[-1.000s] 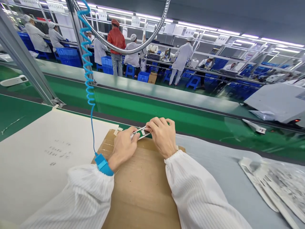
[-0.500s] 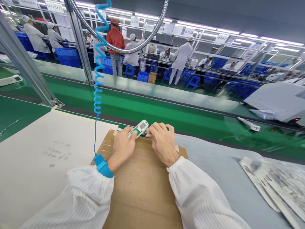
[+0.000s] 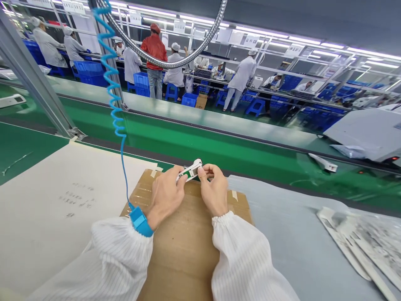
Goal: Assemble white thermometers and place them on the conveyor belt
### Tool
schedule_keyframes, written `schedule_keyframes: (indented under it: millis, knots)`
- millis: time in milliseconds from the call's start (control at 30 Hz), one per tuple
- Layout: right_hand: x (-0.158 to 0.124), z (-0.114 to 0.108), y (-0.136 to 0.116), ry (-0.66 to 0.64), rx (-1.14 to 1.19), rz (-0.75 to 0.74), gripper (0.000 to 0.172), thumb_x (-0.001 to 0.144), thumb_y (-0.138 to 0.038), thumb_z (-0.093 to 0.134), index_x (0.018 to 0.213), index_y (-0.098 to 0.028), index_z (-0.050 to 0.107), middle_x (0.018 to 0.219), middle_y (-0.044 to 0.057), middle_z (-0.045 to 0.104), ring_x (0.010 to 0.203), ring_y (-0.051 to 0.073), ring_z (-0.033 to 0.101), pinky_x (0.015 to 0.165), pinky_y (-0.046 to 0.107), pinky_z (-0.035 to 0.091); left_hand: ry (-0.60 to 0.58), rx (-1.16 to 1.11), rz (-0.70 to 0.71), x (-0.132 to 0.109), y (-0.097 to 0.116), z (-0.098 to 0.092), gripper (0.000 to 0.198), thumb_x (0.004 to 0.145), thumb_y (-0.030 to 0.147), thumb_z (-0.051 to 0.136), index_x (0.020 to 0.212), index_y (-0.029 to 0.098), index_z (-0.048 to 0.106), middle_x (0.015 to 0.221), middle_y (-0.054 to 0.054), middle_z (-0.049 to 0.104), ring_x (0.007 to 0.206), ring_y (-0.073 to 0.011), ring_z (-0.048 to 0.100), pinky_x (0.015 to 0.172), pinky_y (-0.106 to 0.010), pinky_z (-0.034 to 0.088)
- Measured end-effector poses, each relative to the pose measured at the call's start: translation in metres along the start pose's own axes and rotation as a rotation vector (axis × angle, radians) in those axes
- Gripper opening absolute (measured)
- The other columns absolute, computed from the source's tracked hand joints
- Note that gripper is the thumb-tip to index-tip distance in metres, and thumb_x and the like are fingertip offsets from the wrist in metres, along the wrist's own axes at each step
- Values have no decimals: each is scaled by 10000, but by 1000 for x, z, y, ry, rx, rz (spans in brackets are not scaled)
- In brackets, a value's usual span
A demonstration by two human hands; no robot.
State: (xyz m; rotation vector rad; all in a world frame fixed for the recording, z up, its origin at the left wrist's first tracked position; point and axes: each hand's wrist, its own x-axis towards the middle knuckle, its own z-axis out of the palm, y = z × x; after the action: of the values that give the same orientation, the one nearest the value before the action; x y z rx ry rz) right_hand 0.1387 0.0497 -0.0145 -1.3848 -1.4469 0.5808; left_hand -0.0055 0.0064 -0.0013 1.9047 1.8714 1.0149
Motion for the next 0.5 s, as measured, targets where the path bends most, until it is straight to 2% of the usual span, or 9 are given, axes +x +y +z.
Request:
schedule_keyframes:
  millis: [267, 500]
  knots:
    - [-5, 3, 4, 109, -164, -143, 176, 864, -348, 544, 780, -201, 592, 825, 39, 640, 761, 197, 565, 752, 352, 419, -30, 80, 13, -2, 2, -1, 159, 963, 265, 456, 1042, 244, 592, 975, -38, 711, 809, -254, 654, 588, -317, 252]
    - [-12, 5, -2, 64, -211, -287, 132, 886, -259, 489, 761, -224, 514, 780, 13, 571, 766, 198, 513, 732, 339, 386, -5, 62, -174, 0, 7, -1, 177, 938, 271, 491, 1056, 256, 623, 1035, -59, 728, 899, -290, 662, 616, -321, 284]
